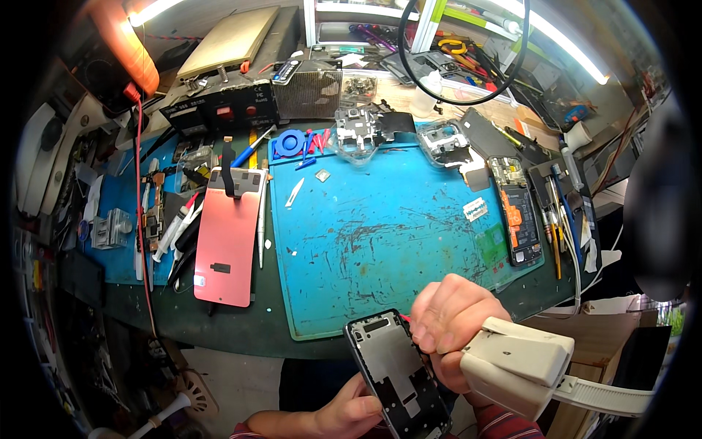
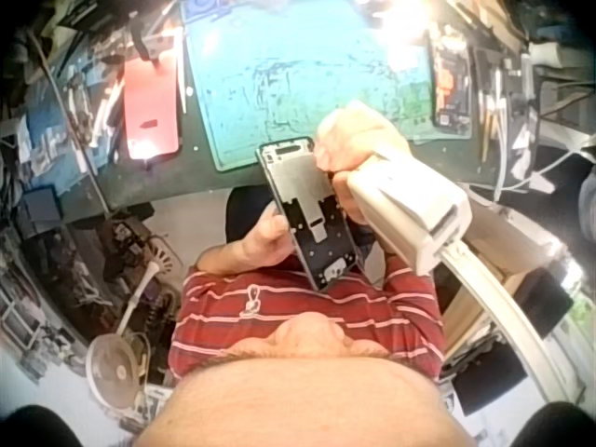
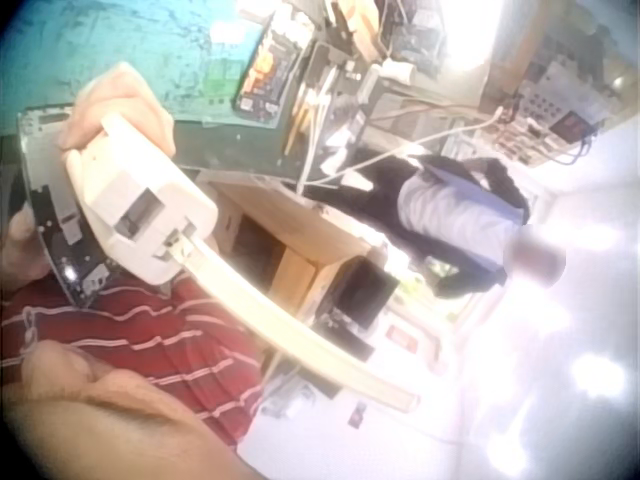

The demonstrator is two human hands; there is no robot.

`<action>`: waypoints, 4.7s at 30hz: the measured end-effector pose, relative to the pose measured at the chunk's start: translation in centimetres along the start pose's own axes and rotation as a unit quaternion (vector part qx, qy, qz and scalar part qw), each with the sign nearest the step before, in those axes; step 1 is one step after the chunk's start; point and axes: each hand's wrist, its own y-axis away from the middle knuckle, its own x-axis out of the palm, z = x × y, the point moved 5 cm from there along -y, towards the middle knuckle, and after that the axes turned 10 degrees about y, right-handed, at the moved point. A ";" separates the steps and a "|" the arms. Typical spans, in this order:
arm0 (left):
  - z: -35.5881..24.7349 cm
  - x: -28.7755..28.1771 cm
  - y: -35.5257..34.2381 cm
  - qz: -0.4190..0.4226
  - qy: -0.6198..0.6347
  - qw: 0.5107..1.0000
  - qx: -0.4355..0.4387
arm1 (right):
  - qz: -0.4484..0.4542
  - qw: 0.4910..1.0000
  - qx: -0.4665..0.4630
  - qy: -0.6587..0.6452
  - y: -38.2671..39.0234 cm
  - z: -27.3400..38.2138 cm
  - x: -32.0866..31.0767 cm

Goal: The person uses a hot air gun to heat the back of a disassembled smartphone frame, likely to soften adhesive. They then use tweezers to remove small components from the frame. The task involves careful handling of delicate electronic parts.

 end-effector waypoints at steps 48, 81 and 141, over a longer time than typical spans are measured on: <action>0.5 -0.7 -0.6 0.026 -0.023 0.999 0.040 | -0.007 1.000 -0.020 -0.016 1.1 1.1 -0.5; 0.4 -0.7 -0.3 0.002 -0.050 0.998 0.044 | 0.014 0.999 -0.035 -0.003 1.7 1.8 -1.1; 0.3 0.8 -1.0 -0.064 0.024 0.990 0.125 | 0.039 0.990 -0.114 -0.075 0.9 0.8 -1.2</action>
